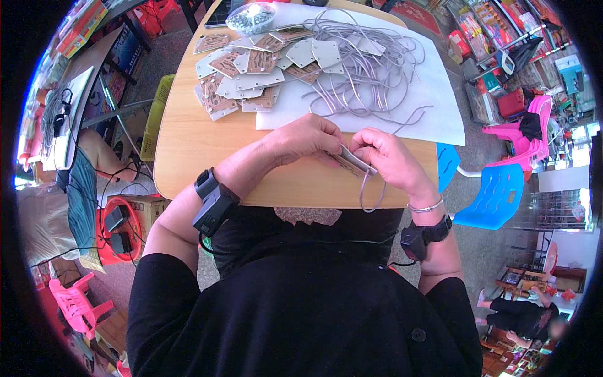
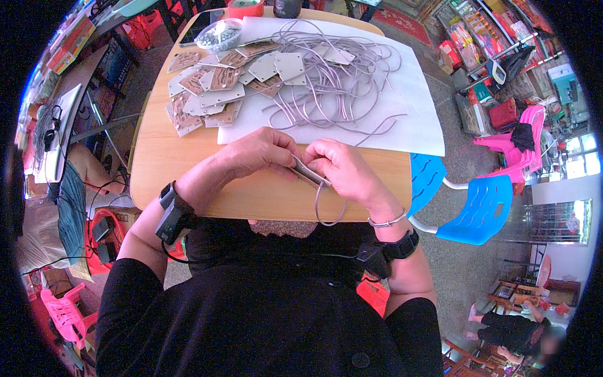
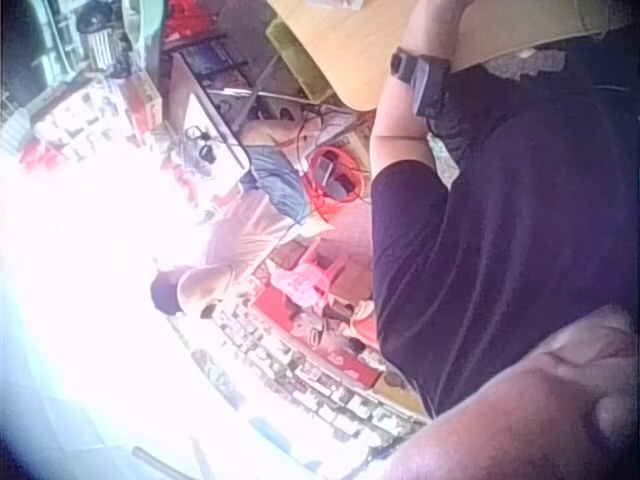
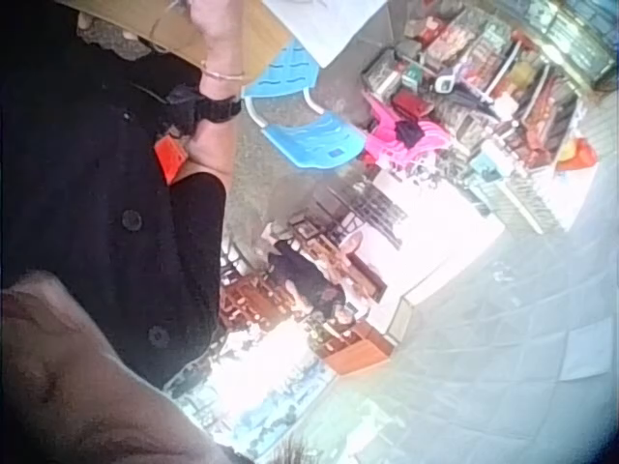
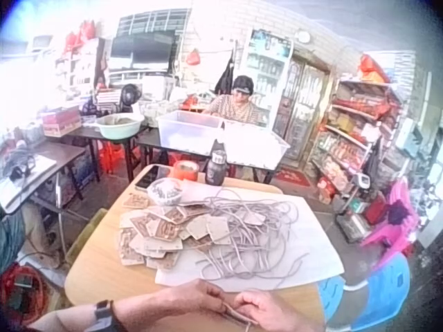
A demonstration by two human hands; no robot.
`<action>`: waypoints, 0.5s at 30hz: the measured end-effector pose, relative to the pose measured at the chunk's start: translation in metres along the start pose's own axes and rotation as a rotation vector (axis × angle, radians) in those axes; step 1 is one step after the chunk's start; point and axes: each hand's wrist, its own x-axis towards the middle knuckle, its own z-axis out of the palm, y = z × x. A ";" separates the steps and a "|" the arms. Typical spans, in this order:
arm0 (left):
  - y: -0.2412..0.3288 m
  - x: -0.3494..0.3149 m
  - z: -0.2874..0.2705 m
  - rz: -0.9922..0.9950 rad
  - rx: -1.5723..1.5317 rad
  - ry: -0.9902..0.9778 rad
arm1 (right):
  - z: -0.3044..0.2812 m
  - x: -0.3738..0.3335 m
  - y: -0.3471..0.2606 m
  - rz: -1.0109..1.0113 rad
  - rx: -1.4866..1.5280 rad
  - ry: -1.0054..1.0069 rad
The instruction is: Threading a cord through pre-punched holes in small leather or synthetic shoe component pieces to lace them together.
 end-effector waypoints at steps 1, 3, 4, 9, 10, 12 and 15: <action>-0.002 0.001 0.000 0.009 -0.020 0.001 | 0.000 0.001 0.001 -0.074 -0.070 0.022; -0.004 0.002 -0.001 0.019 -0.040 0.003 | 0.001 0.001 -0.001 -0.149 -0.141 0.044; -0.004 0.002 -0.002 0.014 -0.053 0.009 | 0.001 0.001 -0.004 -0.075 -0.094 0.015; 0.002 -0.002 -0.001 0.016 0.024 -0.002 | 0.000 0.002 -0.005 0.112 0.027 -0.065; 0.004 -0.002 0.000 0.005 0.068 -0.001 | 0.001 0.001 -0.004 0.055 -0.053 -0.037; 0.003 -0.002 -0.001 -0.007 0.112 0.002 | 0.002 0.000 -0.003 -0.003 -0.133 -0.012; -0.005 0.002 -0.005 0.003 -0.136 -0.037 | 0.000 -0.002 -0.002 -0.041 -0.050 0.011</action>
